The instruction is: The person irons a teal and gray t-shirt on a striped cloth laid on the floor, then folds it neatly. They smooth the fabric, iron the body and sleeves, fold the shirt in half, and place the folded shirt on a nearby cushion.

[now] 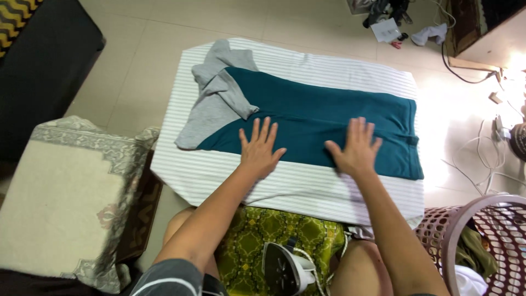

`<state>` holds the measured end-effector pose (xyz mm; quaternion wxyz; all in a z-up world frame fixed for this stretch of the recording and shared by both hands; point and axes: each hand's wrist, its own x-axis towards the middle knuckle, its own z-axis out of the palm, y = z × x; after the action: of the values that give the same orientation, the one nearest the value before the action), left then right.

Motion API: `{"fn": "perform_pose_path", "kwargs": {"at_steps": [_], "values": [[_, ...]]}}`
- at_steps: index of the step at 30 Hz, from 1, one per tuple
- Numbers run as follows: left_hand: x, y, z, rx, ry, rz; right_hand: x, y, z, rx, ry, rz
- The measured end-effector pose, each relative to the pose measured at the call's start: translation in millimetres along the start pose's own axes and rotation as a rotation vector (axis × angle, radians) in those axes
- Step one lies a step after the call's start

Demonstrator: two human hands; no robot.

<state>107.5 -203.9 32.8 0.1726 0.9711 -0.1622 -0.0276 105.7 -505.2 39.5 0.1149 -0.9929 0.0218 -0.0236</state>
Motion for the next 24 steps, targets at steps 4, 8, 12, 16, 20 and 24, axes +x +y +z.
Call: {"fn": "perform_pose_path", "kwargs": {"at_steps": [4, 8, 12, 16, 20, 24], "values": [[-31.8, -40.0, -5.4, -0.008, 0.045, -0.098, -5.0, -71.5, 19.2, 0.038, 0.017, -0.302], [-55.4, -77.6, -15.5, -0.028, 0.184, -0.182, -4.8, -132.0, 26.5, 0.089, 0.072, -0.557], [-78.8, -110.7, -24.4, -0.011, 0.362, -0.348, 3.7, -184.1, 22.0, 0.146, 0.031, -0.682], [-87.6, -139.2, -31.8, -0.115, 0.512, -0.475, 5.1, -242.6, 22.9, 0.247, 0.032, -0.932], [-90.1, -159.2, -36.6, -0.144, 0.616, -0.608, -1.2, -286.0, 32.7, 0.25, -0.035, -0.984], [-91.4, -172.5, -39.5, -0.297, 0.536, -0.692, -2.8, -313.2, 35.2, 0.302, -0.141, -0.966]]}}
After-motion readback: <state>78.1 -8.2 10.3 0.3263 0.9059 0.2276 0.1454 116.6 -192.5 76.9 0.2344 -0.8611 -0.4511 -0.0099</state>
